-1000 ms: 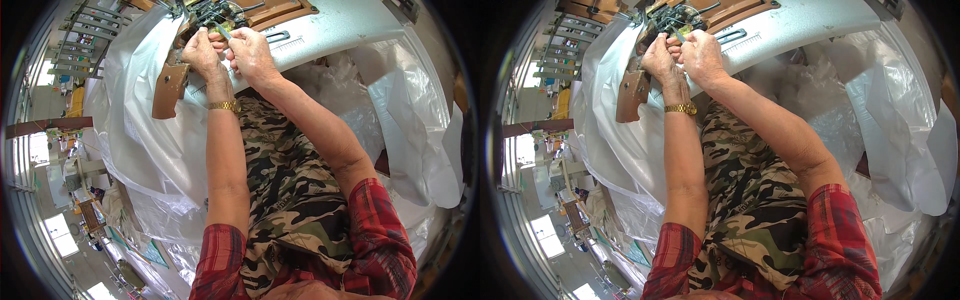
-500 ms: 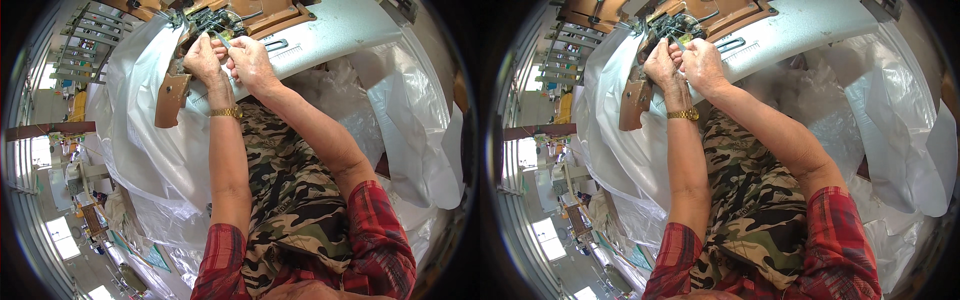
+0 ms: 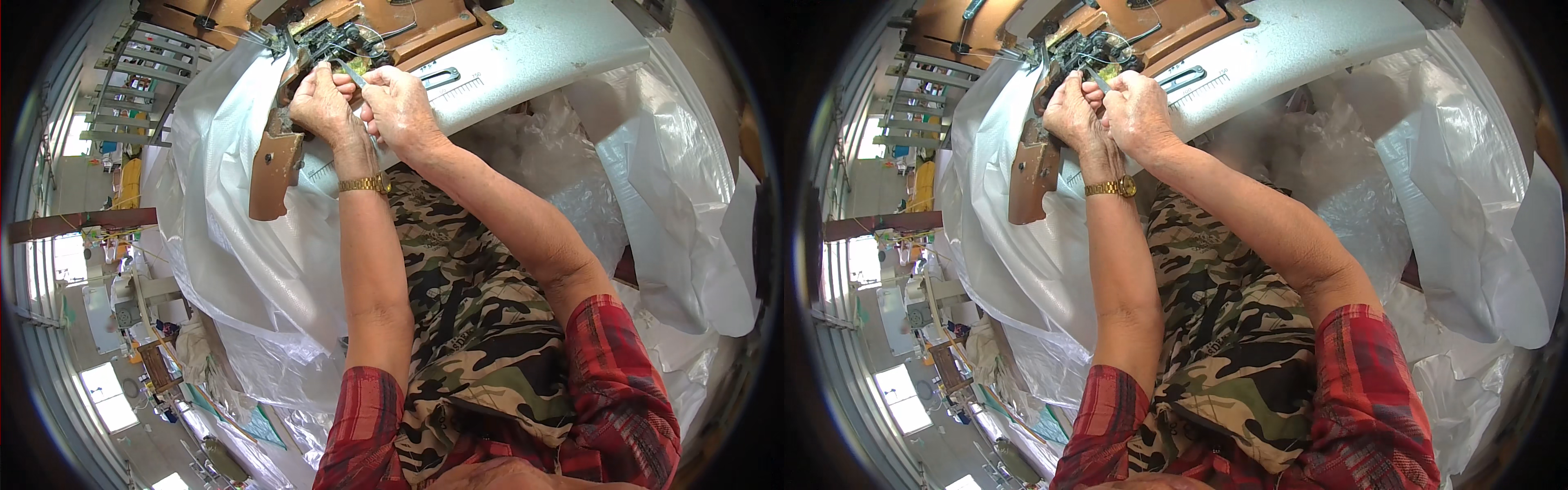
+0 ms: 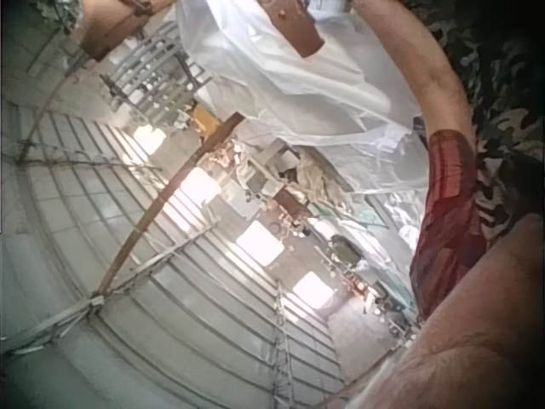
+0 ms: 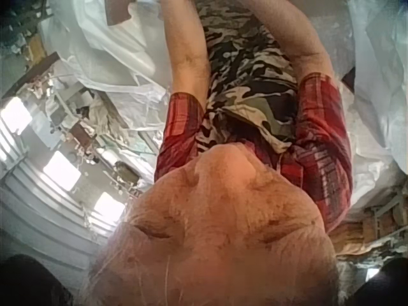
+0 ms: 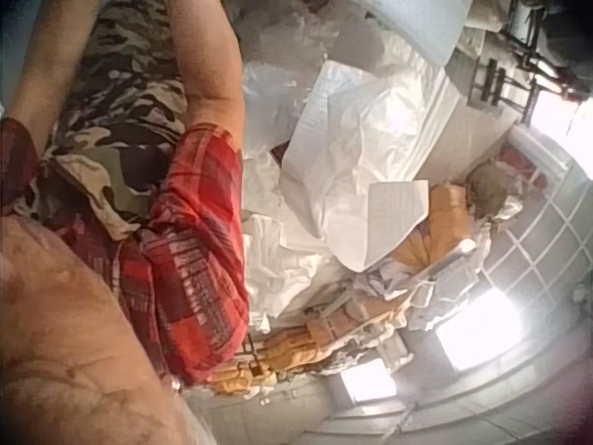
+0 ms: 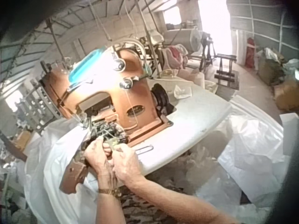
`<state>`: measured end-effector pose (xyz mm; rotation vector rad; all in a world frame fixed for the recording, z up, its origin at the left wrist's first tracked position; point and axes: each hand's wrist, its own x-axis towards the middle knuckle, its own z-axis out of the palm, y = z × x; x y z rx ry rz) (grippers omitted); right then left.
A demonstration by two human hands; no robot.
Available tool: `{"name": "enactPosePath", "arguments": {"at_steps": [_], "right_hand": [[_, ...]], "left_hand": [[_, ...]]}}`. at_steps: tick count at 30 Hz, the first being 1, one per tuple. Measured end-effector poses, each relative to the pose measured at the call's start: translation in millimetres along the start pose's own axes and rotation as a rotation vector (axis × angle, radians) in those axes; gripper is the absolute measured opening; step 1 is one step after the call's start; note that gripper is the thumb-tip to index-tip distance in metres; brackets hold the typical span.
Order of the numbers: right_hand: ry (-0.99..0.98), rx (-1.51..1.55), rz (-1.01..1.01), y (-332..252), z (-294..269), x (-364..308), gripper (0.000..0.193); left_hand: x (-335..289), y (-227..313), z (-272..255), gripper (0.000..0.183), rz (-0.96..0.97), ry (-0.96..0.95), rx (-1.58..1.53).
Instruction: Sewing large white plastic sheets using an industrial sewing machine and adjusting the thread with tweezers.
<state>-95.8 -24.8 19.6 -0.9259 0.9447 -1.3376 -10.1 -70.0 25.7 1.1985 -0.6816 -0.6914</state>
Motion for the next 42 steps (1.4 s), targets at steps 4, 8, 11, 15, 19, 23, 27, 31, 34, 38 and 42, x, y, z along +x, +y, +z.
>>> {"name": "enactPosePath", "arguments": {"at_steps": [4,8,11,15,19,23,27,31,34,38,42], "right_hand": [[-0.004,-0.005,0.005,-1.2,-0.2,-0.3,0.015],[-0.015,-0.006,0.023,-3.1,-0.1,-1.4,0.016],[-0.011,-0.016,0.012,-2.8,0.2,-0.7,0.016],[-0.029,-0.020,0.044,-0.4,-0.3,-0.8,0.017],[-0.031,-0.010,0.047,0.2,0.0,-0.6,0.016],[-0.036,-0.003,0.040,0.8,0.6,-0.9,0.015],[-0.038,0.007,0.049,1.7,0.5,0.0,0.014],[-0.033,0.011,0.027,3.5,0.7,1.0,0.014],[-0.031,0.018,0.045,2.0,2.0,-0.1,0.014],[-0.036,0.011,0.046,1.9,-0.7,0.3,0.014],[-0.042,0.011,0.046,-0.1,-0.2,-2.1,0.015]], "left_hand": [[-0.3,-0.3,-0.2,0.017,0.011,0.001,0.003],[-1.3,-0.5,-0.4,0.017,0.019,0.007,0.014],[-0.9,-0.1,-0.5,0.017,0.025,0.005,0.026],[-1.1,-1.4,-0.2,0.017,0.019,0.004,0.032],[-1.3,-2.9,-0.7,0.017,0.038,-0.007,0.010],[-0.9,-2.0,-0.1,0.018,0.033,0.012,0.015],[-0.3,-3.6,-0.9,0.019,0.047,-0.005,0.013],[-0.6,-3.8,-0.3,0.021,0.043,0.007,0.033],[1.3,-4.1,-2.7,0.023,0.044,0.010,0.013],[2.9,-2.5,-1.5,0.023,-0.023,0.018,-0.039],[1.2,-5.1,-3.4,0.020,0.037,-0.008,0.010]]}}
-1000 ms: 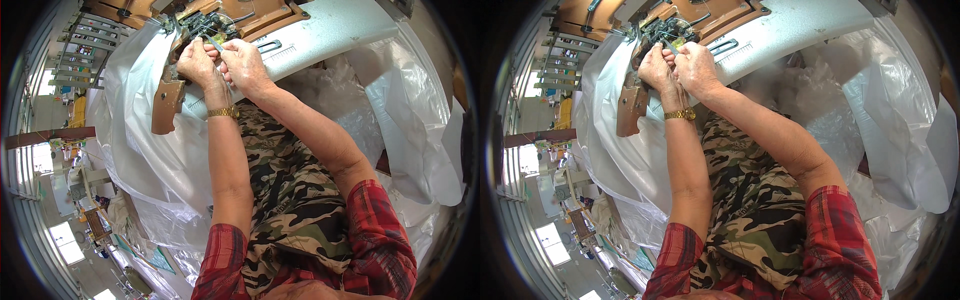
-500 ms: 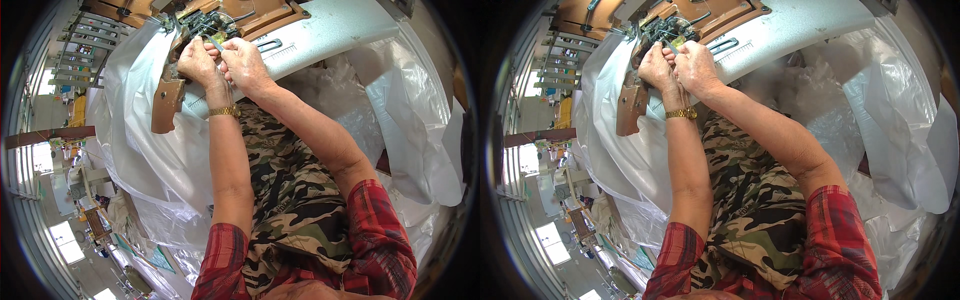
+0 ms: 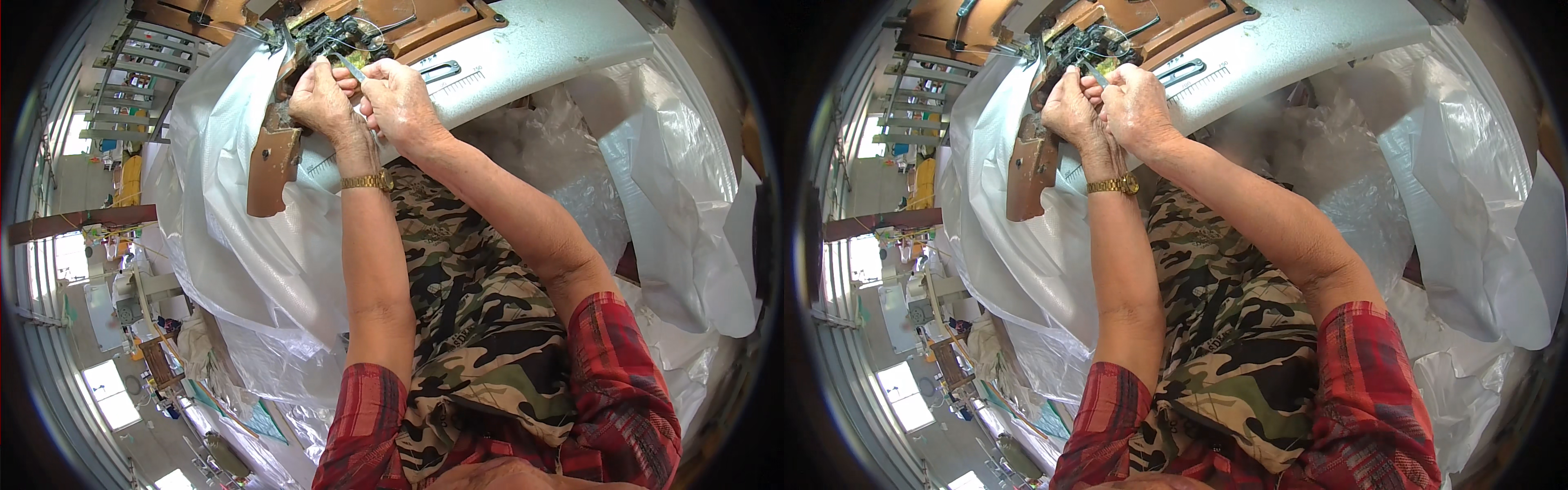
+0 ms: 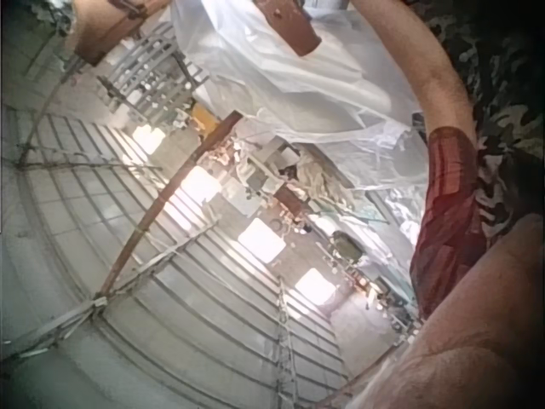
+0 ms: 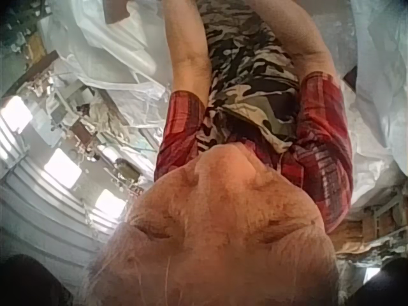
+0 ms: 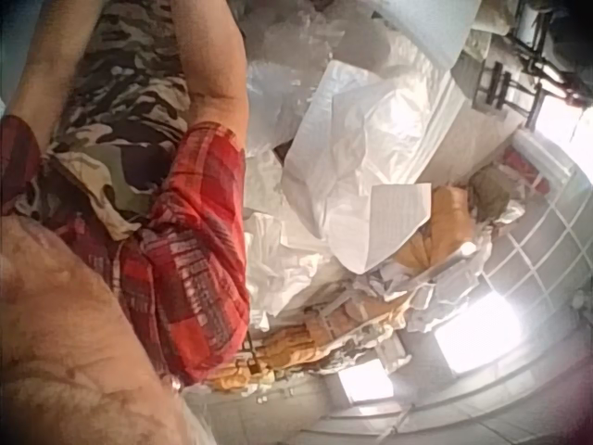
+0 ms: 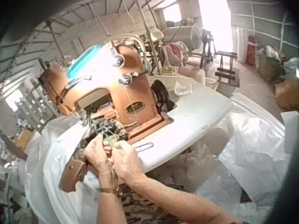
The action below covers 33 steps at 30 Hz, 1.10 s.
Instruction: Sewing large white plastic sheets using an industrial sewing machine and adjusting the thread with tweezers.
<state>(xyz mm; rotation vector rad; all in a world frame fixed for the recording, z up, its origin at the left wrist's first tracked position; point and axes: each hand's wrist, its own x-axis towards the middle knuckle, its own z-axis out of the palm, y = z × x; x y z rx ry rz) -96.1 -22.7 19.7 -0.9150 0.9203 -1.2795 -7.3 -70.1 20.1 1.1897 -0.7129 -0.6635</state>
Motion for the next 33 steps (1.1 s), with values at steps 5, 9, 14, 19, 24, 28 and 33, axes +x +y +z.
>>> {"name": "enactPosePath", "arguments": {"at_steps": [5,9,14,19,24,28,33], "right_hand": [[-0.010,0.001,-0.002,-0.1,-1.1,0.5,0.014],[-0.019,0.003,0.003,0.8,-2.3,0.5,0.014],[-0.021,0.009,0.008,0.2,-2.3,-0.1,0.014],[-0.007,0.031,0.000,3.0,-1.4,1.0,0.014],[-0.007,0.027,0.005,3.5,-0.9,0.7,0.014],[-0.005,0.025,0.023,2.3,-1.8,2.3,0.014],[0.036,0.002,-0.029,4.3,3.1,8.2,0.014]], "left_hand": [[-4.6,0.8,1.9,0.015,0.032,-0.017,-0.028],[-4.5,-1.1,1.6,0.016,0.022,-0.022,-0.021],[-2.7,-1.4,2.2,0.017,0.042,-0.008,0.015],[-3.5,-0.5,2.5,0.017,0.047,-0.002,0.046],[-3.5,-1.2,2.0,0.018,0.057,0.002,0.021],[-5.7,1.3,3.8,0.019,0.036,0.007,0.018],[-0.2,-1.1,0.5,0.021,0.008,0.013,-0.038]]}}
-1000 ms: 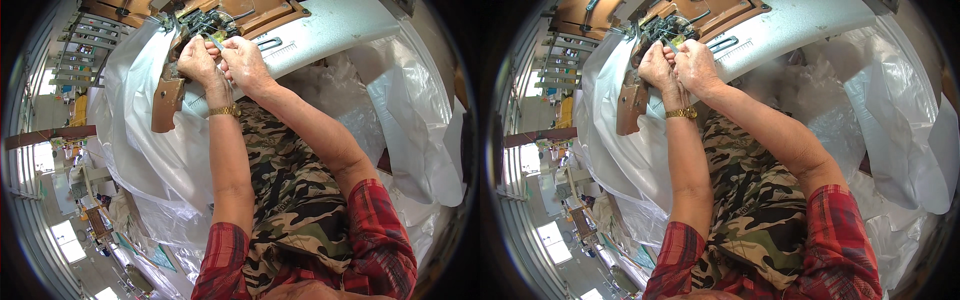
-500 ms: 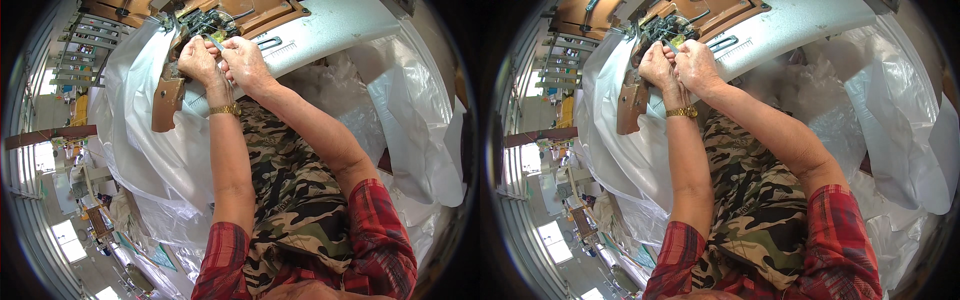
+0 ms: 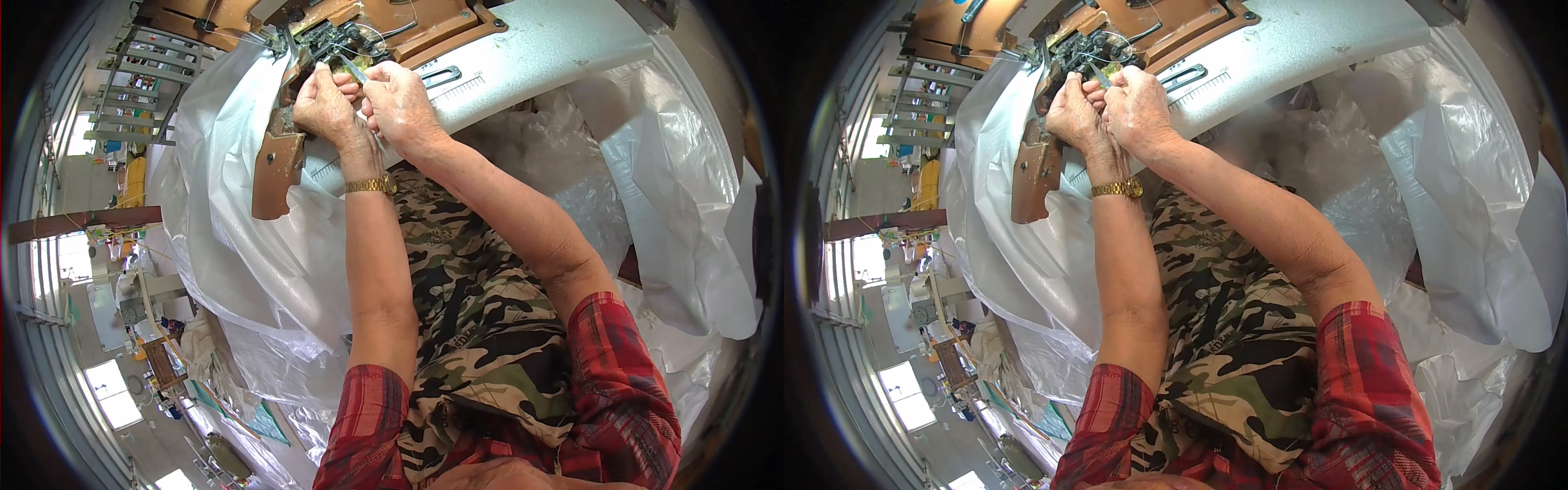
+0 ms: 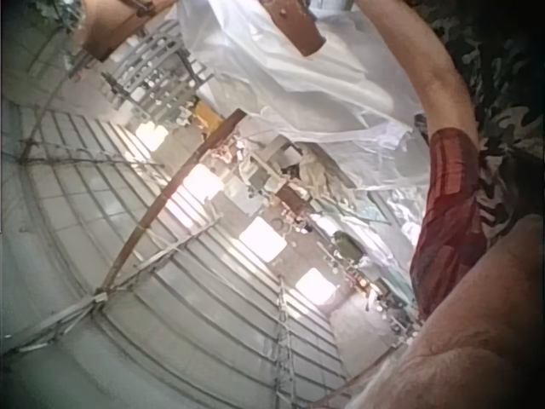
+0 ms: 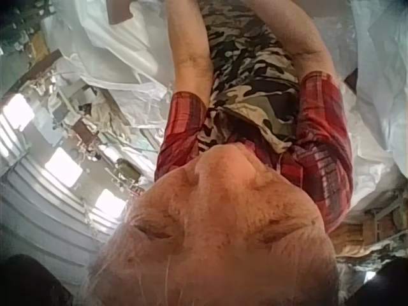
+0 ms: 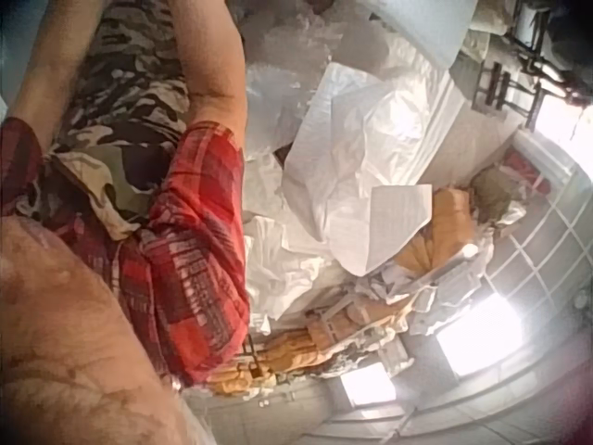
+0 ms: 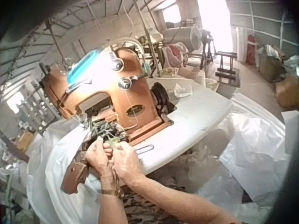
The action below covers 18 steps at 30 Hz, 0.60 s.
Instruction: Sewing large white plastic sheets using an industrial sewing machine and adjusting the thread with tweezers.
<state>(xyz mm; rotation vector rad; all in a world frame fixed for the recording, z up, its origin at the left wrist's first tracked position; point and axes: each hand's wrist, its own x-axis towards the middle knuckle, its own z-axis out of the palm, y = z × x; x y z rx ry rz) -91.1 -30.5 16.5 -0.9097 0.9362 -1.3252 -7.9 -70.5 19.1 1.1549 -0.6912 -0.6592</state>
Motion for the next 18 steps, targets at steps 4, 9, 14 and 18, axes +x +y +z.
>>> {"name": "enactPosePath", "arguments": {"at_steps": [4,9,14,18], "right_hand": [[0.010,0.009,-0.044,5.4,3.1,3.5,0.014],[0.048,0.047,-0.058,6.2,7.6,7.3,0.014],[0.085,0.079,-0.154,10.6,15.5,11.5,0.013],[0.087,0.092,-0.200,14.4,16.9,17.4,0.014]], "left_hand": [[0.5,0.8,-1.0,0.020,-0.029,-0.016,-0.036],[-6.8,9.1,1.5,0.021,-0.096,0.002,-0.077],[-9.3,13.0,0.4,0.023,-0.084,-0.021,-0.064],[-11.8,11.9,-1.3,0.023,-0.069,-0.045,-0.093]]}}
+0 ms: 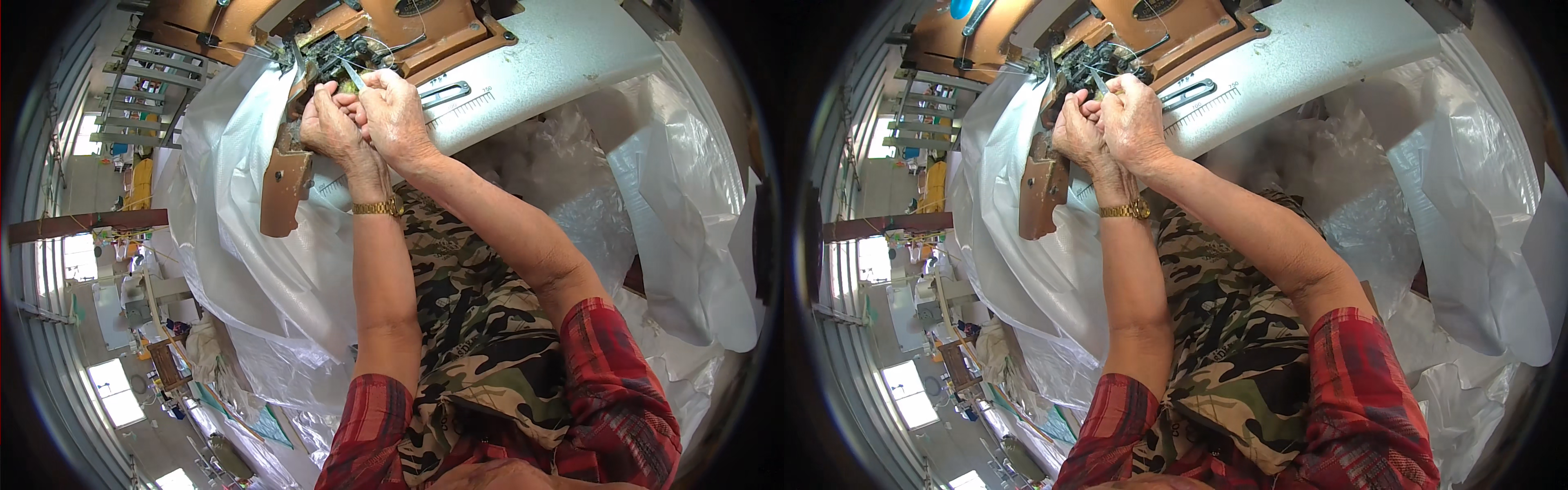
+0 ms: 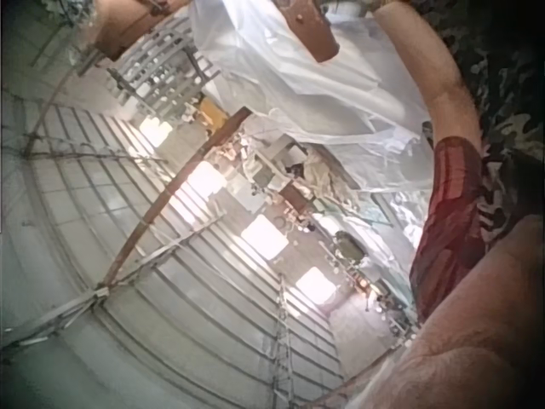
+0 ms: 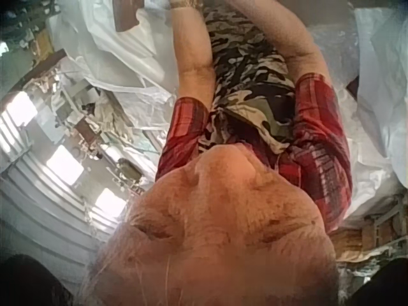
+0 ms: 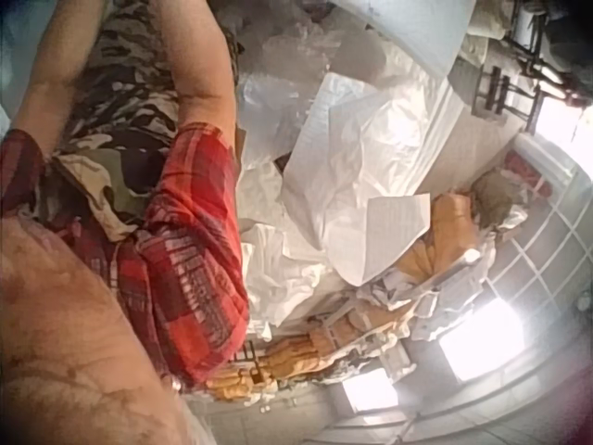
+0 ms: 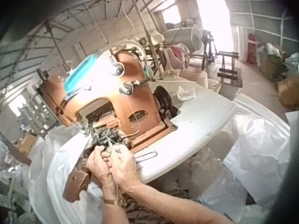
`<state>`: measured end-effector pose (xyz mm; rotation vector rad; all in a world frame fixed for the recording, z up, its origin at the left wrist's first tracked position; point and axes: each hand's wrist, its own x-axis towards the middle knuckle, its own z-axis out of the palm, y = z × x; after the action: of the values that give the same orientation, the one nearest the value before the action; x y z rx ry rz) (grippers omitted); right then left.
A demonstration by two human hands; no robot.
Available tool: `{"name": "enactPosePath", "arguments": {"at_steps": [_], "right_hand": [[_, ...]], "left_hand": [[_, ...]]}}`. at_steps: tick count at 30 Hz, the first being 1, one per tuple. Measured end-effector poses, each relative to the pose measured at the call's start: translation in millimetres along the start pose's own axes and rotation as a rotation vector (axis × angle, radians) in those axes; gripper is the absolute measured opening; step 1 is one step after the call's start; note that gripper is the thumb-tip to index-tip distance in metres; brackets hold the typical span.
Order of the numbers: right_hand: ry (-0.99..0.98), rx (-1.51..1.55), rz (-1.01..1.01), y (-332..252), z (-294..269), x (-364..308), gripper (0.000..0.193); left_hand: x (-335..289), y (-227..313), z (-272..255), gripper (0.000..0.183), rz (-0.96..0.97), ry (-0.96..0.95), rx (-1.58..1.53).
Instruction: Sewing large white plastic sheets using an industrial sewing machine and adjusting the thread with tweezers.
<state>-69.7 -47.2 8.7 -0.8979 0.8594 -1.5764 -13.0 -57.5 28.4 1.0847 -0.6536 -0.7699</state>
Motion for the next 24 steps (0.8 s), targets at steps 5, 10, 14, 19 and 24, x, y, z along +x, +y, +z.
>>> {"name": "enactPosePath", "arguments": {"at_steps": [5,10,14,19,24], "right_hand": [[-0.003,0.030,0.038,-1.5,0.5,-0.8,0.013],[-0.040,0.132,0.213,-9.4,0.6,-0.7,0.014],[-0.051,0.285,0.297,-10.1,-0.2,0.5,0.014],[-0.038,0.309,0.330,-13.2,-0.2,1.1,0.014],[-0.060,0.261,0.303,-13.6,-0.7,2.0,0.014]], "left_hand": [[-0.4,1.1,-1.4,0.025,-0.023,-0.007,-0.054],[2.9,-2.7,-6.3,0.028,0.025,0.014,0.000],[3.7,-5.4,-6.1,0.029,0.045,0.025,0.004],[2.6,-2.9,-5.2,0.027,0.033,0.028,0.022],[0.6,-0.6,-3.2,0.027,0.041,0.026,0.045]]}}
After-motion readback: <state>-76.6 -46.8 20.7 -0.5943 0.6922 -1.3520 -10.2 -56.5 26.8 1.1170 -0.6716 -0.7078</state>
